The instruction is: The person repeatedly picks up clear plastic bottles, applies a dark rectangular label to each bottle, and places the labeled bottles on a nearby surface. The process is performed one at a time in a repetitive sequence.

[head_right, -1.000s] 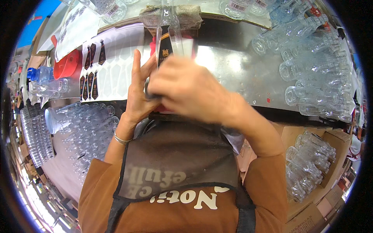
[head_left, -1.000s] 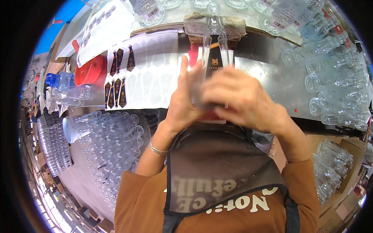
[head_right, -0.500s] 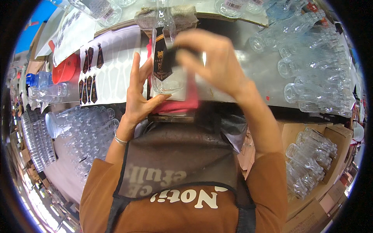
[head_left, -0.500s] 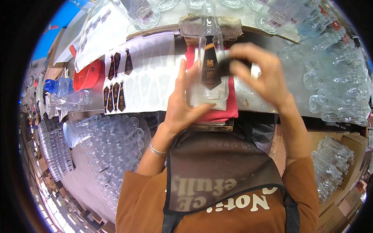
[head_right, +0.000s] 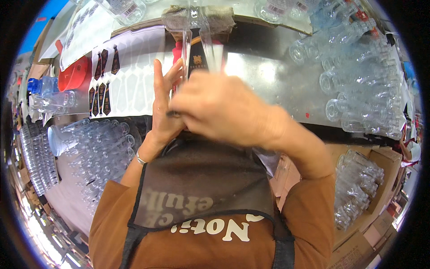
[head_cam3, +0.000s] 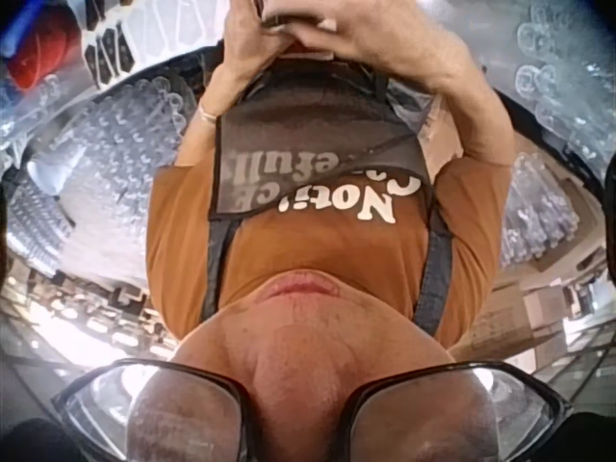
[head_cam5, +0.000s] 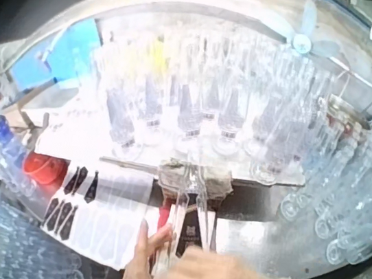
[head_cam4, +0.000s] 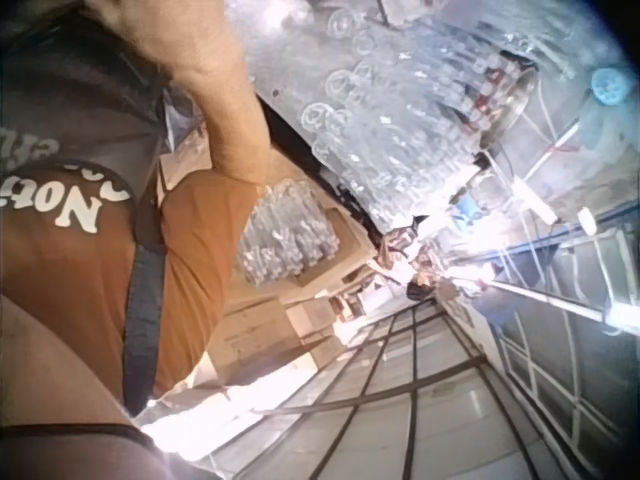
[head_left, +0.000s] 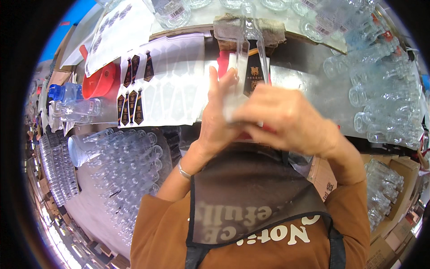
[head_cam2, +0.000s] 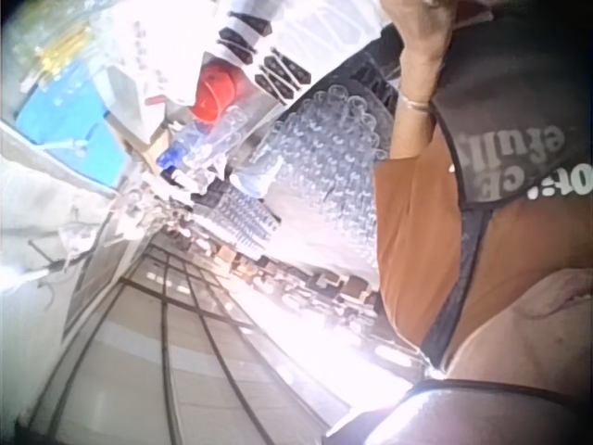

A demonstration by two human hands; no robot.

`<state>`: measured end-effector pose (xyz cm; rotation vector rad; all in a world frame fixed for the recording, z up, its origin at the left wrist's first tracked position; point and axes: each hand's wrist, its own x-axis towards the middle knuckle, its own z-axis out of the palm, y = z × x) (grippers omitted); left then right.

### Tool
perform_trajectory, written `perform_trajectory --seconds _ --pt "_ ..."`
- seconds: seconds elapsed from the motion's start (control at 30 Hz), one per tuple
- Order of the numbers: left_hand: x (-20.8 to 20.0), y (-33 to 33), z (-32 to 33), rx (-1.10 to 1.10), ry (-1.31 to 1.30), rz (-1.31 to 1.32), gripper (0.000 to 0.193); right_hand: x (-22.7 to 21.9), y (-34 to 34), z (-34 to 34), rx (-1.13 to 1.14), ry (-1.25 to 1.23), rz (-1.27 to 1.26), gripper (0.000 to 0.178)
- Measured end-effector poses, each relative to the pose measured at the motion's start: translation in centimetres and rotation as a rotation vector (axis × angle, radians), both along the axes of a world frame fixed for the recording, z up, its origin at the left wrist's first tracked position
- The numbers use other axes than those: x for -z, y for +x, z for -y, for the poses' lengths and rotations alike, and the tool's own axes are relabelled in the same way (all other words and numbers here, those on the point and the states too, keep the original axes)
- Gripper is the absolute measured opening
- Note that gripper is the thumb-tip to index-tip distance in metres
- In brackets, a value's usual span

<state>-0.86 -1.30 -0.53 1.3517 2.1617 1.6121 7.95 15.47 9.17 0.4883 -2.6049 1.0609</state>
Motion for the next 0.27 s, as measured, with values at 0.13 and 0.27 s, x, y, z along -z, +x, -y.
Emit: perform_trajectory --seconds 0.13,0.27 --pt "-0.6 0.2 -0.2 0.021 -0.037 0.069 0.13 0.8 -3.7 -5.8 0.603 -0.077 -0.119 0.028" --pt "0.0 -0.1 0.4 0.054 -0.01 0.074 0.128 3.4 -1.8 -5.0 0.16 0.072 -0.349 0.024"
